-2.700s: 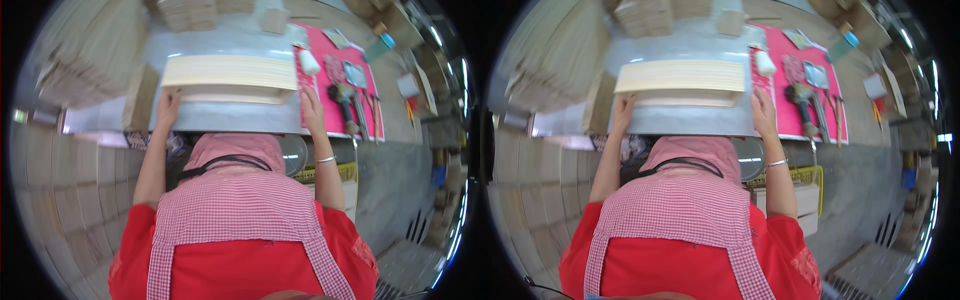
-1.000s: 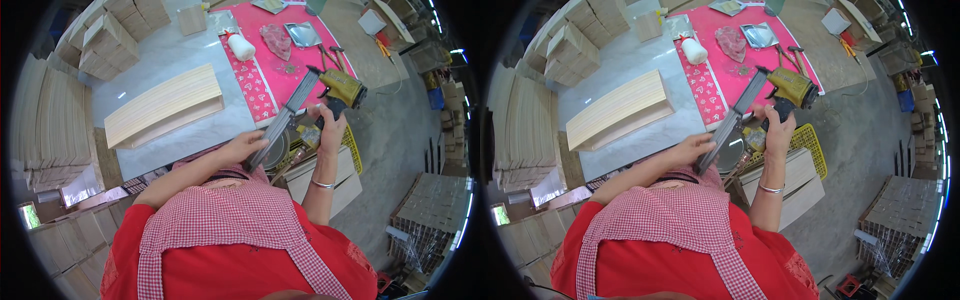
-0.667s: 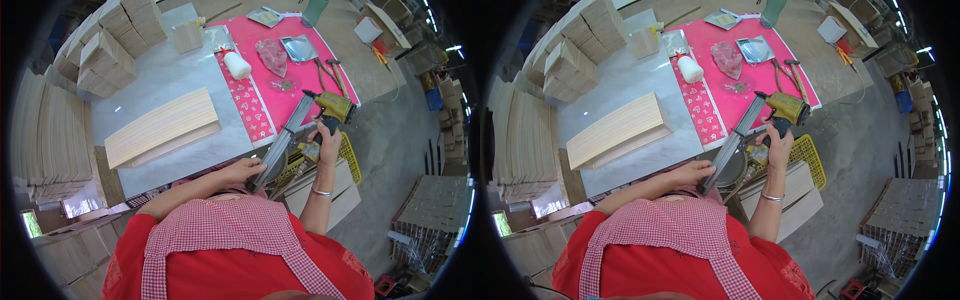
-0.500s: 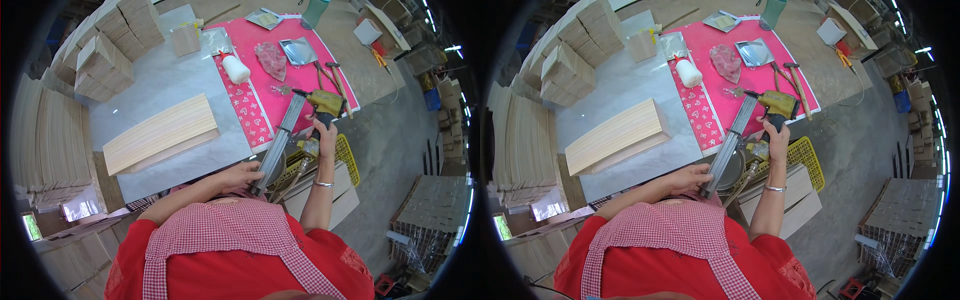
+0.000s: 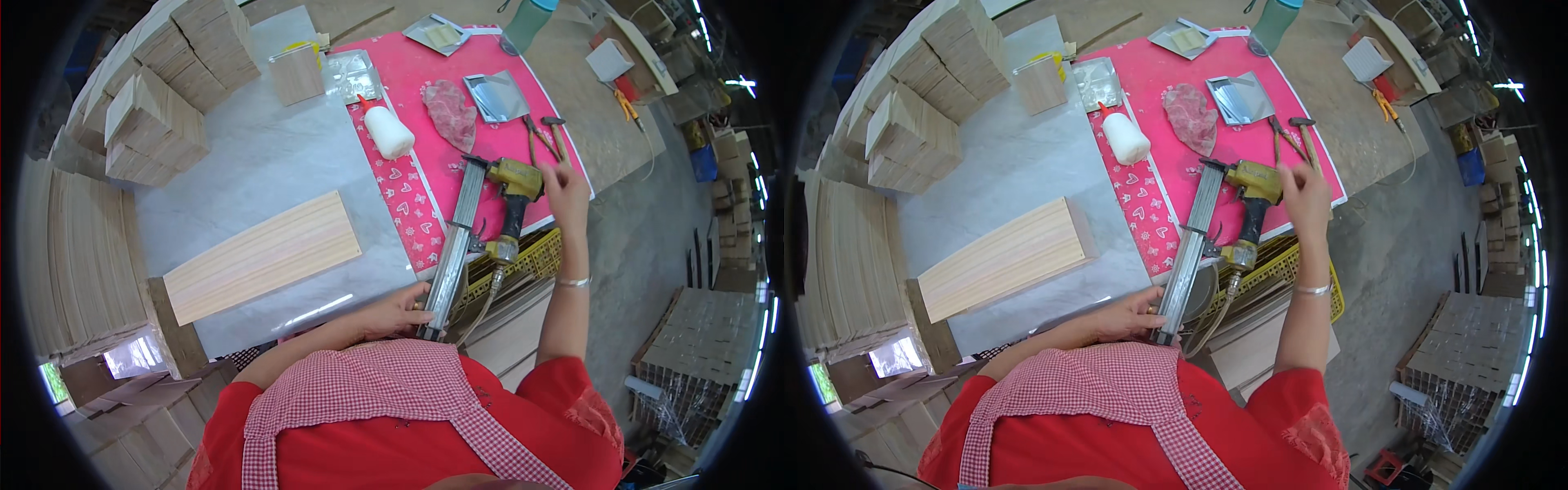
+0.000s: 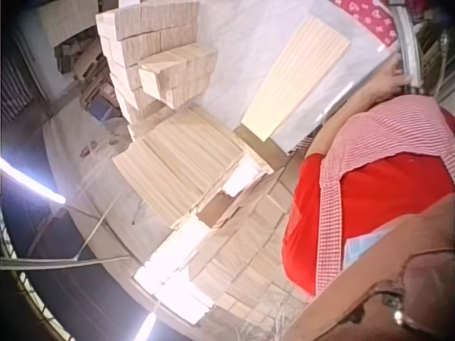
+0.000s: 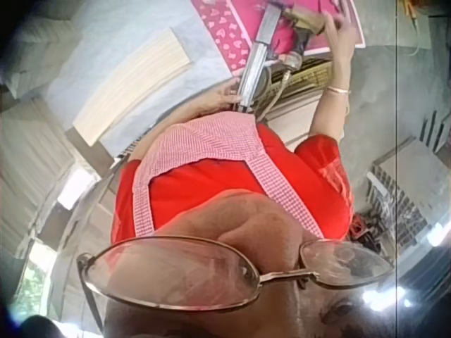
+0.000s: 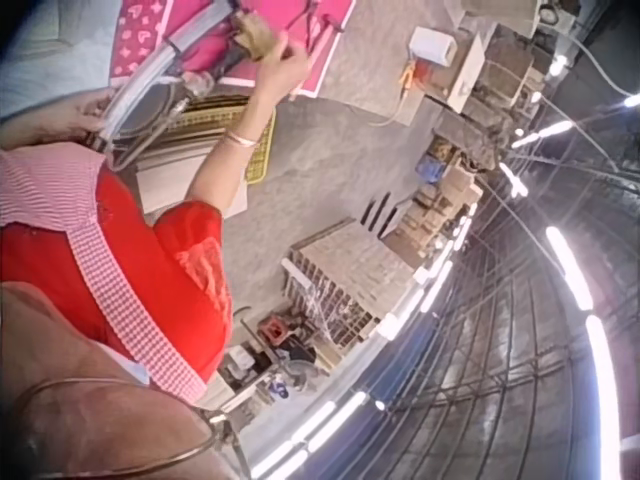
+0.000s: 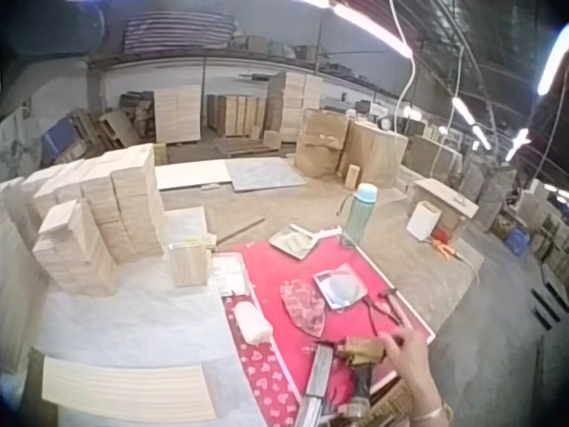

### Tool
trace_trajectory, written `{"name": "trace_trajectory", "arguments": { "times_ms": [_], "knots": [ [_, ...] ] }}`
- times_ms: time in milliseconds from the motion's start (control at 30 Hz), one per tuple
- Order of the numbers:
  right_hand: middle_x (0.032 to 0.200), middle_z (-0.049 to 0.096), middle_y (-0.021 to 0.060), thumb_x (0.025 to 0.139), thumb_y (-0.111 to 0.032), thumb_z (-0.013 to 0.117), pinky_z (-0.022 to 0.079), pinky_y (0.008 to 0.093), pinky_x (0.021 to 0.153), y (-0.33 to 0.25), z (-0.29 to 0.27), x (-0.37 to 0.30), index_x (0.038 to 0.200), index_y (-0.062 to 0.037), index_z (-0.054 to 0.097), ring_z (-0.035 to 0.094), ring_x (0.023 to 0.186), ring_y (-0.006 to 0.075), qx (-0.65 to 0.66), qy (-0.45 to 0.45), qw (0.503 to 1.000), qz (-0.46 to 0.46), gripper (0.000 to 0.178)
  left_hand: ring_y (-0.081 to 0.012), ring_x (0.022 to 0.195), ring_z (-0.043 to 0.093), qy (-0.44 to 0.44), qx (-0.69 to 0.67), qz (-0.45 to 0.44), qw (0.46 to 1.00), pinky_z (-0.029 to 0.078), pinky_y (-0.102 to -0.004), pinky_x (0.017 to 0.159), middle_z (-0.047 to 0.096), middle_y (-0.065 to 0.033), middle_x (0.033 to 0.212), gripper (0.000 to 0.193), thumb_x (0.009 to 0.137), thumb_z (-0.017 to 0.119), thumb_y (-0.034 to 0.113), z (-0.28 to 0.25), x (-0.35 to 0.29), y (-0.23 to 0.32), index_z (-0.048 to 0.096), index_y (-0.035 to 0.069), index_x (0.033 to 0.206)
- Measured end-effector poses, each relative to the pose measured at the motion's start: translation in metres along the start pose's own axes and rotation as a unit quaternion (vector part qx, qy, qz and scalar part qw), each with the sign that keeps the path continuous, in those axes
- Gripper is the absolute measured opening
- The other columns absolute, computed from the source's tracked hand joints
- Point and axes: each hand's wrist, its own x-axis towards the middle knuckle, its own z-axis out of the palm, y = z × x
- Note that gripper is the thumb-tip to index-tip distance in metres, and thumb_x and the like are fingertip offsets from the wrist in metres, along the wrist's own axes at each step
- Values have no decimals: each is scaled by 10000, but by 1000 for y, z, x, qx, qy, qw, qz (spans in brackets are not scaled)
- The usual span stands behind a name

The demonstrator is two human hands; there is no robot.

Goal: The recorder is assembling small wooden boxes by applying glue and using a pneumatic nail gun to join the boards.

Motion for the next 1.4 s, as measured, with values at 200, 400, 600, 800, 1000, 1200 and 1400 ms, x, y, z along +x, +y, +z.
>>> {"name": "trace_trajectory", "arguments": {
  "times_ms": [200,400,600,800,1000,1200,1400],
  "knots": [
    [802,683,199,807,-173,717,520,384,694,-21,88,109,835,12,689,673,774,321,-15,17,988,-154,190,-165,990,636,1,-24,-16,1000,539,-312,832,624,-112,1114,437,966,579,109,-3,3,-3,371,70,1348],
    [813,688,202,751,-208,758,533,407,722,-6,132,154,791,-7,689,685,805,342,-149,-55,983,-88,216,-158,1013,624,-5,35,5,999,530,-298,851,616,-111,1139,478,962,589,114,-11,5,-4,360,65,1379],
    [804,689,201,733,-211,766,534,417,707,11,107,157,781,-19,687,687,787,349,-148,-97,983,-49,213,-164,1016,620,-1,5,9,1000,525,-300,864,610,-115,1149,501,956,598,118,-5,3,-5,357,51,1390],
    [805,691,200,739,-164,746,538,423,747,4,79,135,816,10,687,682,809,358,-98,-81,991,-38,199,-174,1032,619,12,-4,7,1000,526,-305,875,602,-130,1158,506,953,594,101,3,-1,-2,351,45,1394],
    [804,682,189,775,-71,698,523,395,686,-6,47,76,857,-10,688,677,759,320,34,16,995,-92,103,-192,1045,624,20,0,11,1000,530,-323,883,603,-140,1164,542,941,607,84,2,-1,-8,338,43,1409],
    [843,672,189,804,-7,657,506,378,656,-17,26,25,915,-26,688,666,739,293,33,-6,976,-216,117,-268,1087,636,31,8,25,999,520,-394,946,594,-181,1209,566,948,583,63,0,3,-16,301,52,1439],
    [785,647,144,813,-30,663,485,383,612,-29,16,3,956,-38,683,628,656,288,-44,31,940,-336,144,-267,1089,630,43,15,35,998,514,-391,948,591,-184,1217,586,938,606,77,3,2,-19,311,53,1443]
  ]
}}
